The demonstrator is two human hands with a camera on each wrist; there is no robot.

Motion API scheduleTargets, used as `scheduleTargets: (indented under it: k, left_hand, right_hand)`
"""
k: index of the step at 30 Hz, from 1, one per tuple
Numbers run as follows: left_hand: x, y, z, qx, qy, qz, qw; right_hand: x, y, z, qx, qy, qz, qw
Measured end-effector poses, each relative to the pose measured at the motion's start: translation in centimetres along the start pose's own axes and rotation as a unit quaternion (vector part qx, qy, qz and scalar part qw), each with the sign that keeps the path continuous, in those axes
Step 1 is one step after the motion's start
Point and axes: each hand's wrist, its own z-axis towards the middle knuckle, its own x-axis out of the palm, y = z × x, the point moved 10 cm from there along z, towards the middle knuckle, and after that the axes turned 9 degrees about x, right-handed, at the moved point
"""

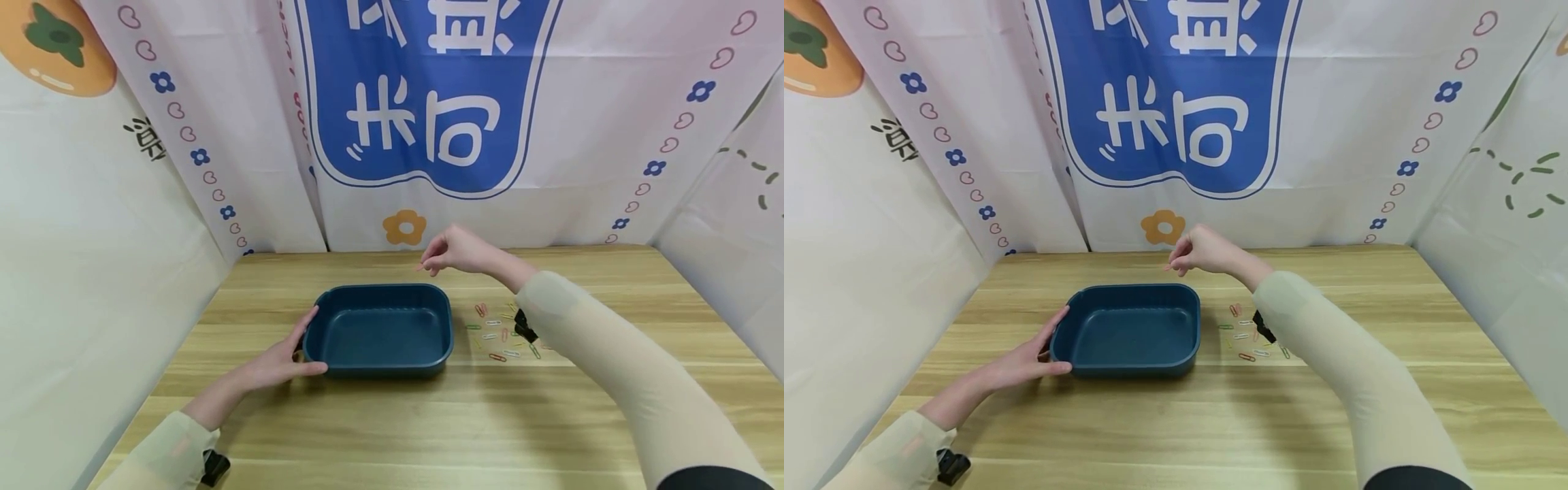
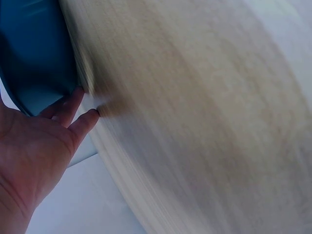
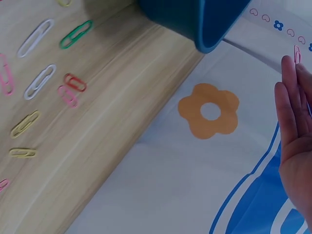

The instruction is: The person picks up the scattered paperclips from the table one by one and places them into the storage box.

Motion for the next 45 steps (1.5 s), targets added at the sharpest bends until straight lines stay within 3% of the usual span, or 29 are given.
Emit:
scheduleTargets:
  k: [10, 18, 27, 37, 45]
  left_hand:
    - [-0.2, 0.0, 0.1, -0.001, -0.003, 0.006, 1.0]
    - [-0.3, 0.0, 0.1, -0.002, -0.004, 0.003, 1.0]
    - [-0.2, -0.1, 0.0, -0.01, 0.009, -0.012, 0.9998]
    - [0.0, 0.2, -0.1, -0.027, 0.01, -0.007, 0.9996]
    - [-0.1, 0.3, -0.1, -0.024, 0.007, -0.009, 0.9997]
  right_hand:
    - [2.1, 2.9, 2.7, -0.032, 0.012, 0.01, 0.999]
    - [4.6, 5.2, 4.4, -0.064, 0.021, -0.016, 0.998]
    - [6.8, 7.1, 5.6, -0.069, 0.038, -0.015, 0.997]
    - [9.3, 7.7, 7.0, -0.079, 0.043, -0.008, 0.996]
    - [11.3, 7.1, 7.9, -0.052, 0.056, -0.008, 0.997]
